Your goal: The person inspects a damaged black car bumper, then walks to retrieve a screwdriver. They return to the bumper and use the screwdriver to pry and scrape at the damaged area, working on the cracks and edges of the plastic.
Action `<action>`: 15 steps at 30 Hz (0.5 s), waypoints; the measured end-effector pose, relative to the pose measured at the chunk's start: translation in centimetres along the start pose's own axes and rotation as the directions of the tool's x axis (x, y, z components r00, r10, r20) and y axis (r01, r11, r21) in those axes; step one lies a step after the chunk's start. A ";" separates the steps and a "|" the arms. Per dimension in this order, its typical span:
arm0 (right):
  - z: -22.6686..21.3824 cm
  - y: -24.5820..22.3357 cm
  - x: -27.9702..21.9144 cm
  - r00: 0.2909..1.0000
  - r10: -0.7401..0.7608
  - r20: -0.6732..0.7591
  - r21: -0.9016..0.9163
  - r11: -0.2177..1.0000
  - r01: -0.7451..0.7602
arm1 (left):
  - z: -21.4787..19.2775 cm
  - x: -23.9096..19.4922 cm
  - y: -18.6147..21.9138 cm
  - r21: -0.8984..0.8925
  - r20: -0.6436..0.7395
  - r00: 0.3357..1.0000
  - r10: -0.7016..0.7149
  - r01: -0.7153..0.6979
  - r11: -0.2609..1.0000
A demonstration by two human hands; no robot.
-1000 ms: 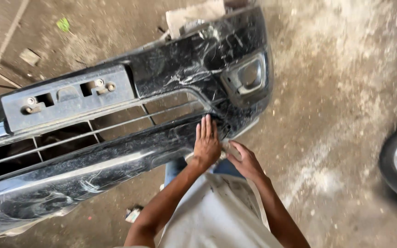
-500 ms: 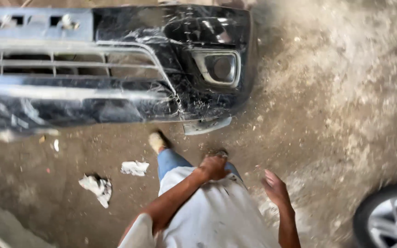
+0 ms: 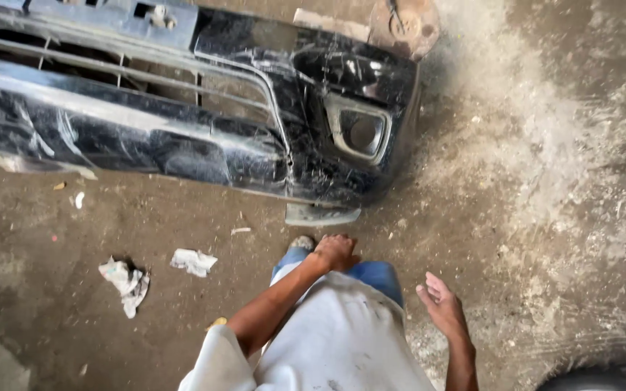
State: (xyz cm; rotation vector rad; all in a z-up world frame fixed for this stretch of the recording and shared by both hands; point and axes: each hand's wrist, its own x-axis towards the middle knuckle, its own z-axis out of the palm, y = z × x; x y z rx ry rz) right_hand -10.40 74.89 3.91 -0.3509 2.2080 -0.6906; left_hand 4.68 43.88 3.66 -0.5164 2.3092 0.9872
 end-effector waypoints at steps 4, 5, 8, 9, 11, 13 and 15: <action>0.6 0.4 1.2 0.999 0.008 -0.031 0.079 0.997 -0.005 | -0.3 1.0 -1.2 0.026 0.094 0.995 -0.041 0.039 0.999; 0.5 0.4 2.0 1.000 0.013 -0.017 0.095 0.995 -0.011 | -0.4 1.4 -1.2 -0.015 0.075 0.997 -0.015 0.016 1.000; -2.1 1.0 6.2 1.000 0.007 0.007 0.124 0.992 -0.008 | -1.2 5.2 0.7 -0.051 0.047 0.999 -0.008 0.010 0.999; -3.3 1.6 7.7 1.000 0.007 0.029 0.135 0.991 -0.011 | -1.2 6.7 1.7 -0.054 0.051 0.998 -0.035 0.038 0.998; -6.9 1.6 10.3 0.999 0.012 0.040 0.097 0.995 -0.016 | -1.6 10.3 4.7 -0.059 0.043 0.998 -0.036 0.039 0.997; -11.1 2.2 13.0 0.998 0.018 0.057 0.061 0.998 -0.021 | -1.5 14.1 8.4 -0.063 0.038 0.998 -0.043 0.046 0.997; -15.8 2.7 17.1 0.995 0.069 0.068 0.001 0.998 -0.069 | -1.6 19.0 12.2 -0.078 -0.004 1.000 -0.001 0.001 0.997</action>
